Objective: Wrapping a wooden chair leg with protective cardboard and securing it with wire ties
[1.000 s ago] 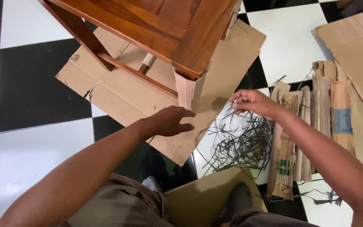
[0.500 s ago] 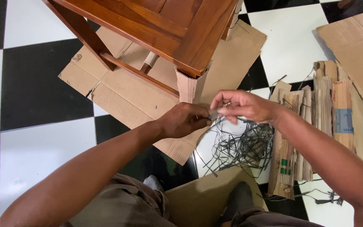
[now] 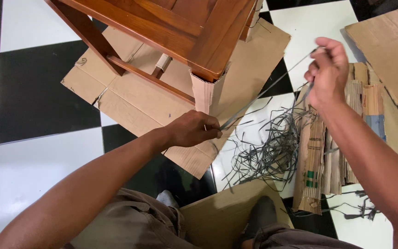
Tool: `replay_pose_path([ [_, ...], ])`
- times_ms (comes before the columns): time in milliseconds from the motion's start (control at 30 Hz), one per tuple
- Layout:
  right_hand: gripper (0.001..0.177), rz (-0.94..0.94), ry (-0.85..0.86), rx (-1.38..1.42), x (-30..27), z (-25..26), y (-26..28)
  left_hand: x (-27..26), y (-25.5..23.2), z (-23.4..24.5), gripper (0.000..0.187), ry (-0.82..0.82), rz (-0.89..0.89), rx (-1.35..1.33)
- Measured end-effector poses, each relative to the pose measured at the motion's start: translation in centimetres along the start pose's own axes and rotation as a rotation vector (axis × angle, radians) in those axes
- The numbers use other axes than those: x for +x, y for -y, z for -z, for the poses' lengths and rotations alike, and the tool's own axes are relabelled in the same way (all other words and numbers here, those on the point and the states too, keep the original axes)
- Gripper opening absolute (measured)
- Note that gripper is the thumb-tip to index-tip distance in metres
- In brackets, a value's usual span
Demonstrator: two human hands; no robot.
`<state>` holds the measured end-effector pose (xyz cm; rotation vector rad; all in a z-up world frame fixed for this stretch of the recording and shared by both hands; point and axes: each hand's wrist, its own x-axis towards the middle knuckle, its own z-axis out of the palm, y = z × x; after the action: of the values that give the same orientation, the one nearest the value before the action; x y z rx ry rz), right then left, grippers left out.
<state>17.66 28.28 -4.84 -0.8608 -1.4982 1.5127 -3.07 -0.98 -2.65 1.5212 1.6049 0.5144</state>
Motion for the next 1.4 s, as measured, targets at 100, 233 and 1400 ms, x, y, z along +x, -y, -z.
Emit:
replay_pose_path([
  [100,0.021,0.026,-0.067,-0.028,0.7,1.1,-1.7,0.0,-0.4,0.0,0.017,-0.016,-0.043,-0.039],
  [233,0.021,-0.120,0.014,-0.098,-4.0,-3.1,1.0,0.6,-1.0,-1.0,0.011,-0.127,0.074,-0.170],
  [1400,0.024,-0.371,0.486,-0.667,4.0,7.7,-2.7,0.4,-1.6,0.2,0.042,-0.245,0.208,-0.123],
])
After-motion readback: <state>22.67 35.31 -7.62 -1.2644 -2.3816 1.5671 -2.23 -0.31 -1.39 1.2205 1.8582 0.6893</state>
